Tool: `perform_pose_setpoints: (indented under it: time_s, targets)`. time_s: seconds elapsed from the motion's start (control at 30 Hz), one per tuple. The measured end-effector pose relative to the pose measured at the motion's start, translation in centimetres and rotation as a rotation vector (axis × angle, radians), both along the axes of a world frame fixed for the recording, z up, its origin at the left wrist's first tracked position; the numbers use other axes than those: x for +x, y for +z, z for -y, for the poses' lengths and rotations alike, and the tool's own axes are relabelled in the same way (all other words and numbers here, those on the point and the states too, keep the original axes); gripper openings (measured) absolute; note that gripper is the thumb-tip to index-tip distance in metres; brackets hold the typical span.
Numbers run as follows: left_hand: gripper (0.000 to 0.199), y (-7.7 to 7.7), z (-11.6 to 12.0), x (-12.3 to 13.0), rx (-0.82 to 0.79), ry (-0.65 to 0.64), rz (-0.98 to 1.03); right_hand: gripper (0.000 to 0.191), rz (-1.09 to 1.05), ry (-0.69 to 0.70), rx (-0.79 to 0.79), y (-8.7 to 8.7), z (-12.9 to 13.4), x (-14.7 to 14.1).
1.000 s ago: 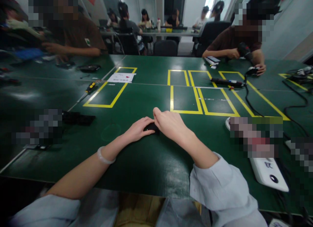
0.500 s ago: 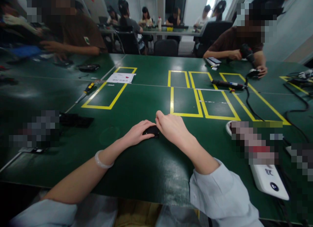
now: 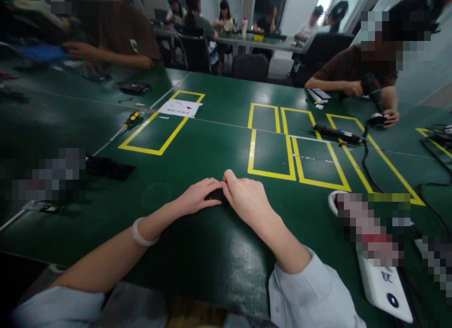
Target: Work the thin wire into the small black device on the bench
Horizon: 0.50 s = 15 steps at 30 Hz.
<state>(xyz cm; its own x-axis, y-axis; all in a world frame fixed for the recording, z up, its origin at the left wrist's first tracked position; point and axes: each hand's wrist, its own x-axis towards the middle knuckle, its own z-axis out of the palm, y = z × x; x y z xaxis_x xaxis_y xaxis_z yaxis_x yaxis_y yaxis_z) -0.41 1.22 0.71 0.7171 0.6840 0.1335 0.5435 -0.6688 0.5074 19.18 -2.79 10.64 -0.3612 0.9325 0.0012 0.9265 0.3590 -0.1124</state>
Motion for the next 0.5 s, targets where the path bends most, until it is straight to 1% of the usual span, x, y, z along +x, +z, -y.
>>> perform_pose_setpoints:
  time_s: [0.13, 0.3, 0.4, 0.5]
  targets:
    - [0.038, 0.04, -0.05, -0.03, -0.001, -0.005, 0.011, 0.022, -0.034, 0.020, -0.021, 0.01, 0.16, -0.13]
    - [0.035, 0.08, -0.22, -0.11, -0.013, -0.006, 0.014, 0.017, -0.071, 0.035, -0.036, 0.46, 0.66, -0.39]
    - [0.035, 0.29, -0.49, -0.20, -0.015, -0.033, -0.012, 0.021, -0.060, 0.017, -0.049, 0.50, 0.58, -0.64]
    - [0.033, 0.58, -0.84, -0.35, -0.011, -0.064, -0.042, 0.033, -0.014, -0.021, -0.060, 0.22, 0.01, -0.90]
